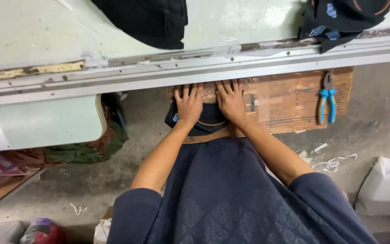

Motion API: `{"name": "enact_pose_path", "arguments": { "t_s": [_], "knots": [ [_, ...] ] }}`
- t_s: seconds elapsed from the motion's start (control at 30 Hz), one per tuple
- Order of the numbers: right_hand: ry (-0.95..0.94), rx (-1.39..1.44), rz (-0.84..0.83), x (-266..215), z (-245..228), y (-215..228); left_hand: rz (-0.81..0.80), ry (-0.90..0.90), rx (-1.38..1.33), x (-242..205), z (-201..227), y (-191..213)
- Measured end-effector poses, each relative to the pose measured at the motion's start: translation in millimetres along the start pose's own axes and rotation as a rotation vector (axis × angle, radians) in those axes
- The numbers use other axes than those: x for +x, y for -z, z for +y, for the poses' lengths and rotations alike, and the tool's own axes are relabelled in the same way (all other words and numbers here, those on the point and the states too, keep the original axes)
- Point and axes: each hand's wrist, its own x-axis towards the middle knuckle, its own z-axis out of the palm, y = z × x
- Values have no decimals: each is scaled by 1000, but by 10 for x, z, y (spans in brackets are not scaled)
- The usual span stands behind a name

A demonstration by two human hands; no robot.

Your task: Securing fabric cap panels into embroidery hoops using a jig on a workbench.

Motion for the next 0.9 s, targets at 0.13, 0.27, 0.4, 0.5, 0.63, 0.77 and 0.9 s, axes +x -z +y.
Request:
{"name": "enact_pose_path", "arguments": {
  "t_s": [0.13,0.27,0.4,0.5,0.63,0.77,0.9],
  "knots": [
    [-162,41,-219,-122,289,-105,-420,343,-325,-38,-110,43],
    [-459,405,-477,181,384,54,-745,535,-460,122,-251,-146],
    [-492,339,-527,215,220,-26,-782,631,-457,145,-286,5],
    [-433,230,-340,148,231,232,-596,477,-384,152,-140,76],
    [-125,142,-65,-278,-13,248,-246,-7,-226,-19,11,406],
    [-99,258,-214,-437,-304,108,-362,34,-295,-193,120,441],
    [-250,355,-251,-454,-252,-34,-442,98,-304,-247,115,368]
  ]
}}
